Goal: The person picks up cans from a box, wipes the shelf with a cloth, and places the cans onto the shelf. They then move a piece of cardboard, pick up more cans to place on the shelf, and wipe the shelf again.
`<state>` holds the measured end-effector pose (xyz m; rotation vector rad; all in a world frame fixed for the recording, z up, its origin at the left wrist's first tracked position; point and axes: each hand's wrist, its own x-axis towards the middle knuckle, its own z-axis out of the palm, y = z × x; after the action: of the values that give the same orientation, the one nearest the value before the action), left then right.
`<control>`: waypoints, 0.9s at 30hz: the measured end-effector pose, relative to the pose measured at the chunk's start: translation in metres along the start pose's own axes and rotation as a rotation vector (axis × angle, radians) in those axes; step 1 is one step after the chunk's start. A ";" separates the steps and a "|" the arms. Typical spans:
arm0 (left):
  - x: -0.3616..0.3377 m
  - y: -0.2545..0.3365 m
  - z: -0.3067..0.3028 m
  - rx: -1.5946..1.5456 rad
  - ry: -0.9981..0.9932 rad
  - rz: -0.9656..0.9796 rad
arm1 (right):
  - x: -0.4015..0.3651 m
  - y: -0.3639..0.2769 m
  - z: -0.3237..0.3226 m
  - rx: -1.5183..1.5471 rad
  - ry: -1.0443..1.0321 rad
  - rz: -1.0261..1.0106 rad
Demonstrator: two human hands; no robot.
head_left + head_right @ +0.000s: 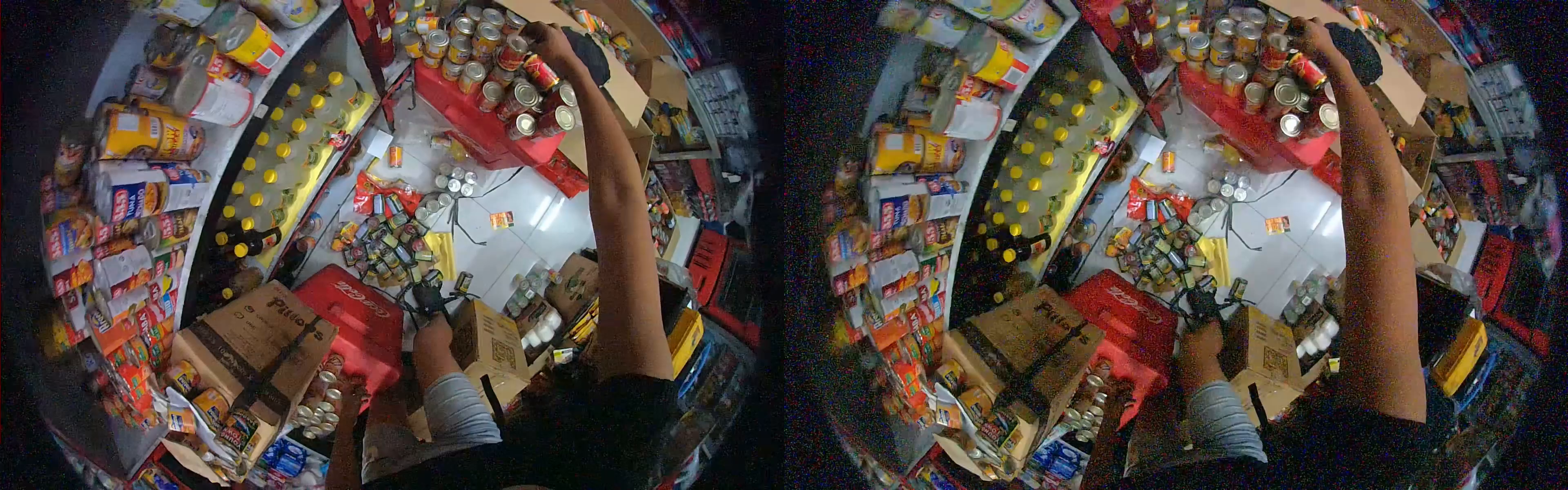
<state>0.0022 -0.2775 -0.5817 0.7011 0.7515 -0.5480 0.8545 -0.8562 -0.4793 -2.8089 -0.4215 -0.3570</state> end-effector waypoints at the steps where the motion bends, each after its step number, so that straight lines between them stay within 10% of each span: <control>1: -0.001 0.000 0.010 0.004 -0.007 0.010 | -0.004 -0.019 -0.020 0.028 -0.047 0.003; 3: -0.002 0.001 0.045 0.346 0.364 0.065 | -0.023 -0.069 -0.066 0.095 0.063 -0.014; 7: 0.009 0.018 0.064 0.045 0.256 0.158 | -0.099 -0.144 -0.094 0.278 0.180 0.042; 9: 0.034 0.029 0.068 0.275 0.277 -0.030 | -0.167 -0.196 -0.104 0.737 -0.138 0.349; 12: 0.040 0.063 0.110 0.060 0.021 -0.009 | -0.264 -0.260 -0.099 0.601 -0.190 0.040; 14: 0.033 0.097 0.191 0.915 0.358 0.017 | -0.311 -0.322 -0.113 0.750 -0.367 0.370; 16: 0.039 0.107 0.215 0.791 0.195 0.400 | -0.335 -0.364 -0.129 0.884 -0.400 0.157; 27: -0.016 0.184 0.351 0.560 0.185 0.757 | -0.356 -0.472 -0.219 0.852 -0.228 -0.100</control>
<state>0.2632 -0.4136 -0.3160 1.4867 0.4404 0.0187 0.3312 -0.5785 -0.2649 -1.9960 -0.5915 0.1178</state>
